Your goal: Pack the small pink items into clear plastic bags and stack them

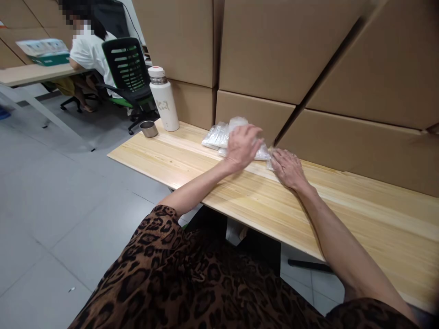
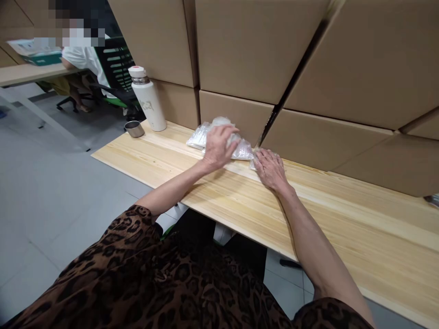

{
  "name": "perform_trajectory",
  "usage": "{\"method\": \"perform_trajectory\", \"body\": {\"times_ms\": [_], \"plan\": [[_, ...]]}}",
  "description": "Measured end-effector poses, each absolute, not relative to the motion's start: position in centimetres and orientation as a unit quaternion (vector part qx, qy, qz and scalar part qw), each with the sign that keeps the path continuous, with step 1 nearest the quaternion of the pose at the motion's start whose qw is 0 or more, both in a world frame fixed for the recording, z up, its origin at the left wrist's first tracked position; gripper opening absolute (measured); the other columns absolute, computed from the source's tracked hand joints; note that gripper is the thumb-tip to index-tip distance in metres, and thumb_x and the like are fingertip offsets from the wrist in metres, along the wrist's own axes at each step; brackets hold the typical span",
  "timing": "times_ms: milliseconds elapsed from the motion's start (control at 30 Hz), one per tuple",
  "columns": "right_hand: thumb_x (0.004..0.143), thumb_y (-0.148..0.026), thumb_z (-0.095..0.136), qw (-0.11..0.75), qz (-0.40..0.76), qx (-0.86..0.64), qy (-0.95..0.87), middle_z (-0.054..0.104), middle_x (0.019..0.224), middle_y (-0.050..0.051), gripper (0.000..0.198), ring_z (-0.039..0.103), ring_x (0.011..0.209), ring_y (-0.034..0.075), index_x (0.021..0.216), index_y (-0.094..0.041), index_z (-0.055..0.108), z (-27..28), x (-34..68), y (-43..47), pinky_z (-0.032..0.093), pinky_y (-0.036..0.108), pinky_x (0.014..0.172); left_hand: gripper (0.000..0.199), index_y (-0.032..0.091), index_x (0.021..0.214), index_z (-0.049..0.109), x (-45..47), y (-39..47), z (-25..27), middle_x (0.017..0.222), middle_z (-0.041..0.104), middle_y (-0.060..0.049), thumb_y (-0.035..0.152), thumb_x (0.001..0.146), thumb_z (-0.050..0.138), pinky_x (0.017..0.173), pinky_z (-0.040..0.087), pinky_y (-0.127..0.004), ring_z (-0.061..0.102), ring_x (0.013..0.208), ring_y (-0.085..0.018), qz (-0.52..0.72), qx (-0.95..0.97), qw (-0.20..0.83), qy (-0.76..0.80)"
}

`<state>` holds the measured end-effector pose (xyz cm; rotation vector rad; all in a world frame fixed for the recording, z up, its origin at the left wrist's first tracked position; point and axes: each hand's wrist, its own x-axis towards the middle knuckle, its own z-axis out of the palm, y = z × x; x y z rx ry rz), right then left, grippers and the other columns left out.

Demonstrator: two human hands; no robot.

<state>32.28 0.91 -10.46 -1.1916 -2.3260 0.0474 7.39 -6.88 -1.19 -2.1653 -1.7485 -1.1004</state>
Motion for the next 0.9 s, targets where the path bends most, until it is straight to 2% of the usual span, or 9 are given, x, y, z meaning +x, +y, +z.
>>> {"method": "perform_trajectory", "body": {"times_ms": [133, 233, 367, 500, 633, 733, 833, 900], "plan": [[0.108, -0.07, 0.033, 0.386, 0.003, -0.423, -0.819, 0.057, 0.164, 0.019, 0.076, 0.047, 0.158, 0.04, 0.155, -0.017, 0.062, -8.9, 32.3, 0.6, 0.036, 0.072, 0.128, 0.073, 0.022, 0.154, 0.054, 3.5, -5.5, -1.8, 0.15, 0.063, -0.02, 0.057, 0.092, 0.072, 0.115, 0.042, -0.06, 0.055, 0.136, -0.041, -0.409, -0.603, 0.052, -0.683], [0.109, -0.066, 0.041, 0.449, 0.002, -0.389, -0.805, 0.063, 0.158, 0.016, 0.066, 0.055, 0.152, 0.035, 0.154, -0.023, 0.063, -7.4, 31.5, -0.5, 0.039, 0.069, 0.127, 0.085, 0.022, 0.158, 0.048, 2.7, -4.9, -2.8, 0.149, 0.064, -0.021, 0.053, 0.085, 0.08, 0.116, 0.042, -0.064, 0.056, 0.137, -0.045, -0.376, -0.604, 0.016, -0.702], [0.108, -0.061, 0.047, 0.459, 0.029, -0.362, -0.811, 0.07, 0.147, 0.018, 0.058, 0.063, 0.142, 0.035, 0.145, -0.022, 0.068, -5.8, 29.4, -2.7, 0.048, 0.066, 0.121, 0.071, 0.021, 0.154, 0.049, 2.6, -4.4, -3.4, 0.149, 0.066, -0.019, 0.035, 0.089, 0.075, 0.115, 0.047, -0.058, 0.062, 0.135, -0.038, -0.41, -0.6, -0.03, -0.686], [0.104, -0.065, 0.051, 0.482, 0.097, -0.368, -0.789, 0.072, 0.142, 0.019, 0.06, 0.066, 0.135, 0.035, 0.135, -0.019, 0.074, -5.1, 27.3, -3.8, 0.056, 0.061, 0.111, 0.043, 0.019, 0.138, 0.057, 2.1, -4.2, -3.3, 0.133, 0.073, -0.014, 0.021, 0.095, 0.062, 0.107, 0.055, -0.041, 0.069, 0.12, -0.023, -0.526, -0.571, -0.11, -0.62], [0.092, -0.078, 0.06, 0.517, 0.218, -0.392, -0.729, 0.077, 0.129, 0.019, 0.071, 0.073, 0.116, 0.034, 0.127, -0.018, 0.076, -5.0, 25.2, -3.2, 0.061, 0.058, 0.102, 0.046, 0.018, 0.134, 0.057, 2.1, -5.4, -3.1, 0.116, 0.076, -0.009, 0.014, 0.089, 0.065, 0.101, 0.056, -0.033, 0.071, 0.107, -0.017, -0.642, -0.473, -0.264, -0.543], [0.076, -0.086, 0.072, 0.542, 0.345, -0.394, -0.657, 0.077, 0.124, 0.017, 0.083, 0.074, 0.11, 0.032, 0.125, -0.019, 0.074, -5.2, 23.7, -3.0, 0.063, 0.052, 0.093, 0.04, 0.02, 0.119, 0.066, 2.7, -7.0, -2.6, 0.096, 0.074, -0.001, 0.011, 0.081, 0.075, 0.095, 0.054, -0.029, 0.071, 0.092, -0.014, -0.723, -0.359, -0.394, -0.439], [0.066, -0.086, 0.081, 0.556, 0.42, -0.388, -0.603, 0.076, 0.121, 0.013, 0.086, 0.074, 0.104, 0.028, 0.121, -0.022, 0.071, -5.1, 22.9, -3.6, 0.064, 0.04, 0.08, 0.034, 0.021, 0.105, 0.07, 3.6, -8.9, -2.1, 0.087, 0.071, 0.004, 0.007, 0.076, 0.08, 0.088, 0.05, -0.024, 0.067, 0.081, -0.01, -0.75, -0.272, -0.491, -0.349], [0.064, -0.084, 0.084, 0.561, 0.442, -0.383, -0.586, 0.076, 0.114, 0.011, 0.084, 0.073, 0.095, 0.025, 0.119, -0.022, 0.07, -4.9, 22.9, -4.2, 0.062, 0.035, 0.071, 0.033, 0.021, 0.102, 0.071, 4.3, -10.2, -1.8, 0.086, 0.071, 0.006, 0.003, 0.076, 0.08, 0.086, 0.048, -0.022, 0.066, 0.079, -0.007, -0.751, -0.232, -0.532, -0.315]]}}
